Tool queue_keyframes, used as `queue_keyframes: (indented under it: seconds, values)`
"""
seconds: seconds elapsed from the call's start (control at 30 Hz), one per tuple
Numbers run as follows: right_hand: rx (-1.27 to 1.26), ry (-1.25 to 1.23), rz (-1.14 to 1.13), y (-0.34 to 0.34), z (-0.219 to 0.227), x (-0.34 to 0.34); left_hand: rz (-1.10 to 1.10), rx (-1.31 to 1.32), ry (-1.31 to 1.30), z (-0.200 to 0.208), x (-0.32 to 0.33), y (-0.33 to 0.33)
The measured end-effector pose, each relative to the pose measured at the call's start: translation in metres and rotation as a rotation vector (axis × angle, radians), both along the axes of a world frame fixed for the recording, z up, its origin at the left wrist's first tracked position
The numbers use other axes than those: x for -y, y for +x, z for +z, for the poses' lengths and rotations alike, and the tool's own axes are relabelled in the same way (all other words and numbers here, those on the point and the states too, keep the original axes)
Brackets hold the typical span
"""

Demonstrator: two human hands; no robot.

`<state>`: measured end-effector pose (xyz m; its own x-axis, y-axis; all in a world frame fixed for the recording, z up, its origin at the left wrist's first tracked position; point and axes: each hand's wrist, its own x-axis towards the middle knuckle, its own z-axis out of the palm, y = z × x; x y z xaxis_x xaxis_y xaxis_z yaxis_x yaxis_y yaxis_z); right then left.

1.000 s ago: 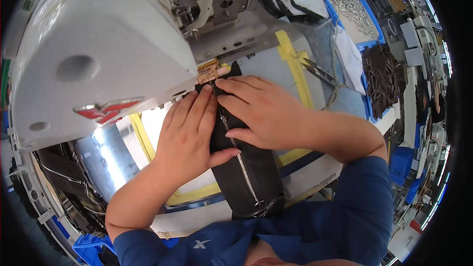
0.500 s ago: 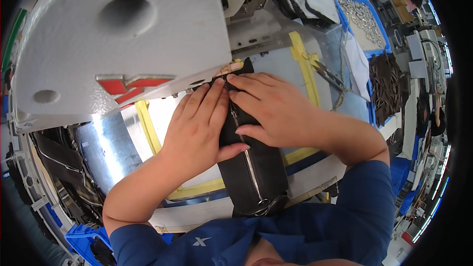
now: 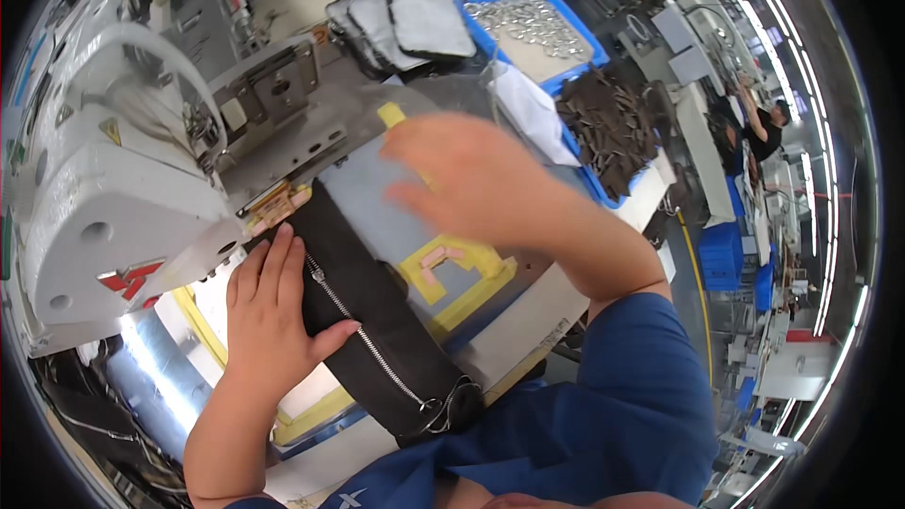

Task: The person operates an industrial sewing machine to attach a zipper to a black fabric pouch. They align the zipper with the pouch edge, feed the material under the presser foot, and guide it through the machine to create a seam. The person repeats this process for multiple pouches, handling the fabric and zipper components by hand.

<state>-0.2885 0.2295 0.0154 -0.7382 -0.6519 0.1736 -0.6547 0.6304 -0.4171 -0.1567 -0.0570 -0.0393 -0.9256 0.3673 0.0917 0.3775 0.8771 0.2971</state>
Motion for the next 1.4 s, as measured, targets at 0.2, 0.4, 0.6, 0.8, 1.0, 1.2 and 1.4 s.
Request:
queue_keyframes:
  seconds: [0.2,0.4,0.6,0.8,1.0,1.2,1.4]
  values:
    - [-0.203,0.138,-0.615,-0.072,-0.007,-0.161,-0.033,-0.044,0.019,0.005,-0.005,-0.003]
    - [-0.073,0.176,-0.72,-0.082,-0.022,-0.216,-0.036,-0.06,0.034,0.006,-0.004,-0.002]
    - [-0.272,0.023,-0.647,-0.064,0.013,-0.154,-0.052,-0.114,0.057,0.0,0.002,0.0]
    - [0.346,-0.261,-0.114,-0.017,0.022,0.015,-0.105,-0.142,-0.035,0.004,0.003,0.003]
    - [0.455,-0.101,0.127,-0.017,-0.019,0.09,-0.195,-0.203,0.016,0.0,0.003,0.005]
    - [0.292,-0.111,0.271,-0.015,-0.033,0.083,-0.183,-0.182,0.063,-0.002,0.003,0.005]
    - [0.089,-0.155,0.411,-0.009,-0.046,0.082,-0.181,-0.177,0.077,-0.003,0.003,0.004]
